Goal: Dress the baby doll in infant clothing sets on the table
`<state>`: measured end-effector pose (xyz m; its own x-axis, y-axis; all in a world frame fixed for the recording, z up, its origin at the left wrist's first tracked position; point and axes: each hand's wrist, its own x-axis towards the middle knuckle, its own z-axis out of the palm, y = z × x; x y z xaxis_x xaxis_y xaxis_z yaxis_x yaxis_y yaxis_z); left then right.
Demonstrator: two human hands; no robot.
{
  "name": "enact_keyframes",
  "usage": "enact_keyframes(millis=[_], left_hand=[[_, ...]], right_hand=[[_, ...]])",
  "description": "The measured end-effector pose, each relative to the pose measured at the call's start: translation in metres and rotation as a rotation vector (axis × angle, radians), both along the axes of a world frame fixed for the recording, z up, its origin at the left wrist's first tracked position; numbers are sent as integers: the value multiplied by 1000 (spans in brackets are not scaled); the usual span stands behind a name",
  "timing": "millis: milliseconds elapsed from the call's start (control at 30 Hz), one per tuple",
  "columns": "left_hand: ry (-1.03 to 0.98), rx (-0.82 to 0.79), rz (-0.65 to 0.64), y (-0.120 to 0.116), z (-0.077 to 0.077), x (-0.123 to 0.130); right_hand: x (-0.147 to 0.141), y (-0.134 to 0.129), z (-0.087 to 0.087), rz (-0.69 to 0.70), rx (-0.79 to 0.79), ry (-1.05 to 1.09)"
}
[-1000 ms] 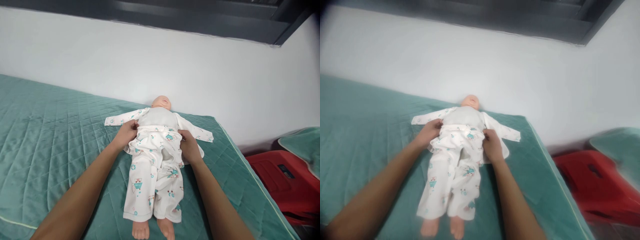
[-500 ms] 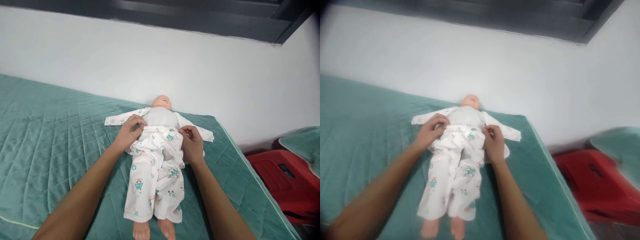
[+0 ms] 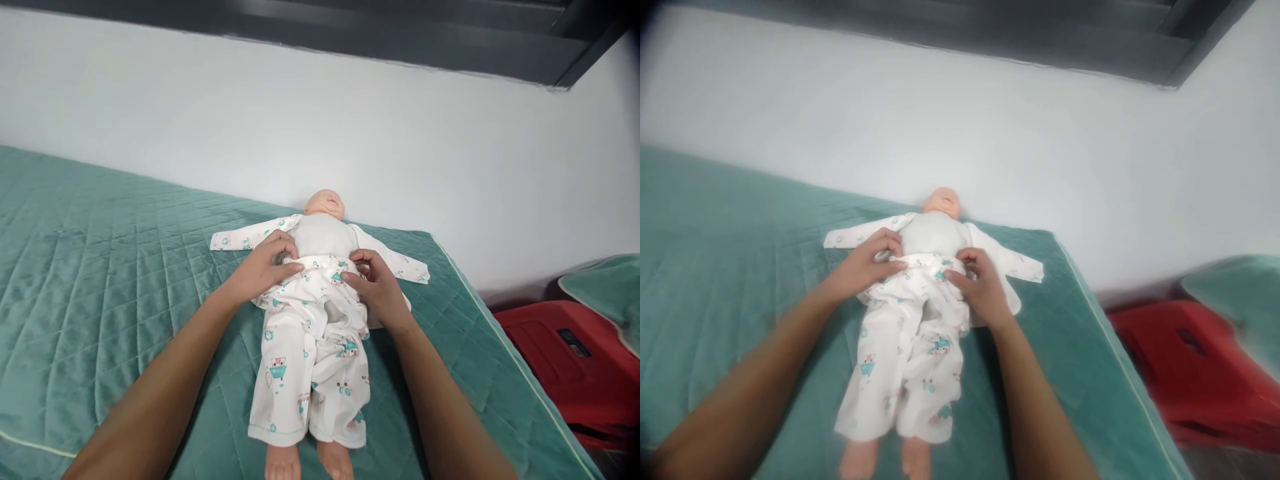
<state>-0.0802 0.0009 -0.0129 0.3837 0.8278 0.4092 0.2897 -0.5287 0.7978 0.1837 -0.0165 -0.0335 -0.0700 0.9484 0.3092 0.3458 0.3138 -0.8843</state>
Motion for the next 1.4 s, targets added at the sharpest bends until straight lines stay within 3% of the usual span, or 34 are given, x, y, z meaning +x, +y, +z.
enact_keyframes(millis=[167,267,400,567,733,900,1133,1200,1300,1400], left_hand=[[62,-29,49,7,5,3],[110,-43,141,23,9,7],[130,-61,115,48,10,14],[-12,-156,117,61,-1,19],[-95,-246,123,59,-6,19],[-5,-192,122,57,-5,18],[87,-150,222,60,-9,19],[82,-154,194,59,-8,17],[88,-174,160,57,-6,12],[136,-192,152,56,-5,6]], right_hand=[[1,6,8,34,30,-84],[1,15,24,139,45,-223],[0,30,40,250,-12,-312],[-3,49,23,72,-73,-145],[-5,58,5,9,-124,54],[-7,55,5,-20,-189,211],[-5,54,6,-40,-284,398],[2,55,6,-49,-261,357],[16,54,7,-55,-223,130],[29,48,12,53,-230,-102]])
